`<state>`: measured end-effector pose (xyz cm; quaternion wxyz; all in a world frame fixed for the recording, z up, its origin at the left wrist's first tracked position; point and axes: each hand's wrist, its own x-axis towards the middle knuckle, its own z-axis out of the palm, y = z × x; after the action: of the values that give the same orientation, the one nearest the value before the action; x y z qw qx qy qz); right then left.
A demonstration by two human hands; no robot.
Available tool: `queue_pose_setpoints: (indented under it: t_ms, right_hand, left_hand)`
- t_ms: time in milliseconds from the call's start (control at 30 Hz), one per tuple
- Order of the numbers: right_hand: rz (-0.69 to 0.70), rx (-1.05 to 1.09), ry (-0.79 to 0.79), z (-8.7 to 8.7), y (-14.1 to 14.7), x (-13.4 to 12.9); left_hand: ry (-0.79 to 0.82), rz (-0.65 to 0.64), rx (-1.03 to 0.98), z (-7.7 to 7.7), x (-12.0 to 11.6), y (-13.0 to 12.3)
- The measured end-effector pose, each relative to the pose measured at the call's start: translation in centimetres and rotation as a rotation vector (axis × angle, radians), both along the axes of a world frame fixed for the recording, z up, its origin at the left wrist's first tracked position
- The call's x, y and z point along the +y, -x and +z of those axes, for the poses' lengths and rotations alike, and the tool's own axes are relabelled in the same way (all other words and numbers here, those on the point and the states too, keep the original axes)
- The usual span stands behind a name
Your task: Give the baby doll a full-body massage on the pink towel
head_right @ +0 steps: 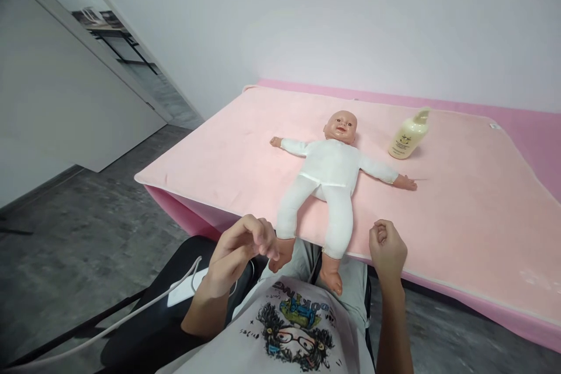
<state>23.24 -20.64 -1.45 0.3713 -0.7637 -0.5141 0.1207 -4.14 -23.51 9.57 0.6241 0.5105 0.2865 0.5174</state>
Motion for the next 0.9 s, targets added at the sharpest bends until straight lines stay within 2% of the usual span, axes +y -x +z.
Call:
queue_pose_setpoints:
  t_ms: [167,333,533,700,900]
  right_hand:
    - [-0.004,0.025,-0.046,-0.4,-0.4,0.0]
    - [0.002,0.018,-0.064,-0.5,-0.4,0.0]
    - [-0.003,0.033,-0.065,-0.4,-0.2,-0.1]
    - [-0.005,0.009,-0.036,-0.4,0.0,-0.1]
    - [0.008,-0.04,-0.008,-0.6,0.2,-0.2]
  left_hand:
    - [-0.07,0.021,-0.009,-0.7,-0.8,-0.1]
    - [-0.102,0.067,-0.062,-0.4,-1.1,-0.4]
    - [-0.053,-0.041,-0.004,-0.4,-0.9,-0.5]
    - [0.051,0.038,0.059,-1.2,0.0,-0.8]
    - [0.077,0.16,0.144,-1.8,2.0,-1.1]
